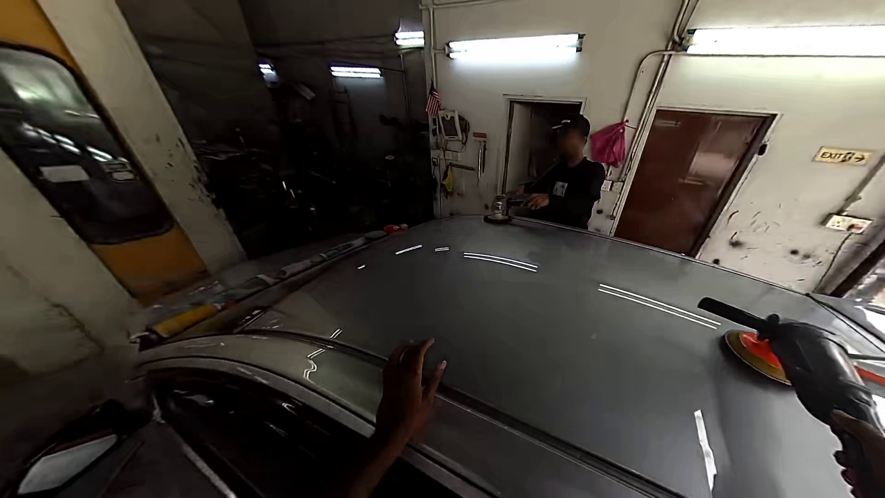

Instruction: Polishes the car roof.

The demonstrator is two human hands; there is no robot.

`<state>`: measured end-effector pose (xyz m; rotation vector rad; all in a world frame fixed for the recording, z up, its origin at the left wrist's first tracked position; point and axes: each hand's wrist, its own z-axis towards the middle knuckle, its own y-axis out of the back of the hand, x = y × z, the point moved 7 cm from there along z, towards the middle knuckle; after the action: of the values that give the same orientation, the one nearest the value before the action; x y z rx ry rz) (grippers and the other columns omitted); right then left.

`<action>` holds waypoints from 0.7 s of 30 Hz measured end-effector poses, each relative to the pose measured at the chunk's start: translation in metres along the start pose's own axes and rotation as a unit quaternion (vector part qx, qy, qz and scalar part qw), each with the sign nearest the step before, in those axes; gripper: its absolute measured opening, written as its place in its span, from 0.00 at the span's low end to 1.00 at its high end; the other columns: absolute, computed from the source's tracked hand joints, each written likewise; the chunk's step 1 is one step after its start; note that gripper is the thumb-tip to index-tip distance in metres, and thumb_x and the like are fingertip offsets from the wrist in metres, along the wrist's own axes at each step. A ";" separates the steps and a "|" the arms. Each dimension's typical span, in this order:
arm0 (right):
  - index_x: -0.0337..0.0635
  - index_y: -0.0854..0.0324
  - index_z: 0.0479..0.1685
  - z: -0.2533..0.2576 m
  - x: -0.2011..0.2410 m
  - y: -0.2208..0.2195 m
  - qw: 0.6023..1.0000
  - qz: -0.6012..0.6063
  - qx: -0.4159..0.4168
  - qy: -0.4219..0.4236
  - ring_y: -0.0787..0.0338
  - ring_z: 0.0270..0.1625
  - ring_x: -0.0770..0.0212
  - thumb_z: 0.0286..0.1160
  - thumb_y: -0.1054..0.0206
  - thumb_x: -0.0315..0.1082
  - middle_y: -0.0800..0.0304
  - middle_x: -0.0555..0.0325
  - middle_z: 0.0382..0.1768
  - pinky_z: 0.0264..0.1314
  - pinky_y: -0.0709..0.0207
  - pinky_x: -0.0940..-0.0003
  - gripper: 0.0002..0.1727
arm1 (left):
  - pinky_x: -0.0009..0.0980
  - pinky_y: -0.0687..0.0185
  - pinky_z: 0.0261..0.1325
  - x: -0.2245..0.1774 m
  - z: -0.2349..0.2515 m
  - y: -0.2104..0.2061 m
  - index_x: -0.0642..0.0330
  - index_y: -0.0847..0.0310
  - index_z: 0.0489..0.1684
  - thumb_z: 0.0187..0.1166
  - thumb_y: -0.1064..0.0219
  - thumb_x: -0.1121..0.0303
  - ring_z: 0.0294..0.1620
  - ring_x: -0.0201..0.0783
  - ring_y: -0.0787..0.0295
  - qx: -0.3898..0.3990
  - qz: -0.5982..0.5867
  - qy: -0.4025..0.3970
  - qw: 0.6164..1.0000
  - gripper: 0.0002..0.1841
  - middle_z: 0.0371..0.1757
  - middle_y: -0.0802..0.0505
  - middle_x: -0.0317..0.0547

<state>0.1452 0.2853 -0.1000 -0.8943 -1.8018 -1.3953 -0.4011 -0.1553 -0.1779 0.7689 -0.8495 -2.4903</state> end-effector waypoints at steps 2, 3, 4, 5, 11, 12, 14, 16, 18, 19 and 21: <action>0.40 0.28 0.60 -0.014 0.027 -0.037 1.000 0.011 0.013 0.010 0.18 0.17 0.59 0.90 0.46 0.56 0.21 0.54 0.24 0.20 0.17 0.58 0.25 | 0.54 0.35 0.84 0.000 0.000 0.001 0.50 0.23 0.80 0.85 0.47 0.39 0.83 0.53 0.28 -0.006 -0.004 -0.002 1.000 0.32 0.73 0.12 0.43; 0.39 0.27 0.59 -0.024 0.043 -0.056 0.999 0.015 0.026 0.013 0.18 0.16 0.59 0.91 0.47 0.55 0.21 0.53 0.23 0.19 0.18 0.59 0.24 | 0.55 0.35 0.83 0.000 0.000 0.000 0.50 0.23 0.80 0.85 0.47 0.39 0.83 0.54 0.28 -0.009 -0.008 -0.005 1.000 0.32 0.73 0.12 0.44; 0.39 0.27 0.59 -0.036 0.055 -0.075 0.999 0.011 0.047 0.014 0.18 0.16 0.59 0.93 0.48 0.54 0.21 0.52 0.24 0.19 0.18 0.60 0.24 | 0.56 0.34 0.83 -0.001 -0.001 0.000 0.50 0.22 0.79 0.85 0.47 0.39 0.82 0.56 0.28 -0.011 -0.012 -0.007 1.000 0.32 0.72 0.12 0.45; 0.39 0.28 0.60 -0.047 0.067 -0.095 0.997 0.005 0.071 0.019 0.18 0.17 0.58 0.93 0.48 0.53 0.21 0.52 0.25 0.20 0.18 0.60 0.23 | 0.57 0.34 0.82 -0.002 -0.002 0.000 0.50 0.22 0.79 0.85 0.48 0.39 0.82 0.57 0.27 -0.011 -0.017 -0.007 1.000 0.33 0.72 0.12 0.45; 0.40 0.30 0.61 -0.103 0.127 -0.210 0.977 -0.033 0.197 0.071 0.15 0.19 0.58 0.92 0.47 0.54 0.19 0.50 0.30 0.22 0.15 0.61 0.24 | 0.58 0.34 0.81 -0.001 -0.001 0.002 0.52 0.23 0.79 0.85 0.49 0.39 0.82 0.60 0.27 -0.021 -0.027 -0.015 0.999 0.33 0.71 0.11 0.47; 0.40 0.30 0.61 -0.114 0.133 -0.225 0.973 -0.037 0.214 0.079 0.14 0.19 0.58 0.92 0.47 0.55 0.19 0.50 0.30 0.21 0.15 0.62 0.24 | 0.58 0.34 0.81 -0.001 -0.001 0.001 0.52 0.22 0.79 0.85 0.49 0.38 0.81 0.60 0.27 -0.023 -0.028 -0.016 0.999 0.34 0.71 0.11 0.48; 0.41 0.30 0.61 -0.135 0.138 -0.249 0.963 -0.061 0.244 0.098 0.14 0.18 0.60 0.92 0.47 0.56 0.18 0.52 0.29 0.21 0.15 0.65 0.25 | 0.57 0.35 0.82 -0.001 -0.003 0.000 0.53 0.22 0.79 0.85 0.50 0.38 0.81 0.61 0.27 -0.019 -0.028 -0.017 0.999 0.35 0.71 0.12 0.49; 0.42 0.30 0.61 -0.154 0.145 -0.264 0.952 -0.083 0.270 0.120 0.15 0.17 0.63 0.92 0.48 0.56 0.20 0.54 0.29 0.20 0.16 0.67 0.24 | 0.58 0.35 0.81 -0.001 -0.001 -0.001 0.55 0.22 0.78 0.85 0.51 0.37 0.80 0.62 0.27 -0.018 -0.025 -0.023 0.999 0.36 0.70 0.11 0.51; 0.43 0.30 0.60 -0.166 0.144 -0.270 0.944 -0.094 0.287 0.132 0.15 0.17 0.64 0.91 0.48 0.57 0.20 0.55 0.29 0.20 0.16 0.68 0.24 | 0.59 0.35 0.81 -0.002 -0.002 -0.002 0.55 0.23 0.78 0.85 0.51 0.37 0.80 0.62 0.27 -0.014 -0.021 -0.027 0.999 0.36 0.70 0.11 0.51; 0.43 0.30 0.59 -0.170 0.143 -0.269 0.942 -0.094 0.292 0.136 0.15 0.17 0.64 0.91 0.48 0.57 0.21 0.55 0.29 0.20 0.16 0.68 0.24 | 0.59 0.36 0.81 -0.001 -0.002 -0.002 0.55 0.23 0.78 0.85 0.52 0.37 0.80 0.61 0.27 -0.012 -0.019 -0.027 0.999 0.36 0.70 0.11 0.51; 0.44 0.30 0.59 -0.170 0.137 -0.260 0.942 -0.091 0.294 0.132 0.16 0.17 0.64 0.92 0.48 0.57 0.21 0.56 0.28 0.20 0.16 0.68 0.24 | 0.59 0.35 0.80 -0.001 -0.002 -0.002 0.55 0.22 0.78 0.85 0.52 0.37 0.80 0.62 0.27 -0.010 -0.018 -0.027 0.999 0.36 0.70 0.11 0.51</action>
<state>-0.1291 0.0849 -0.0843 -0.2218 -1.9559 -0.9277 -0.3995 -0.1536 -0.1803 0.7198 -0.8346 -2.5586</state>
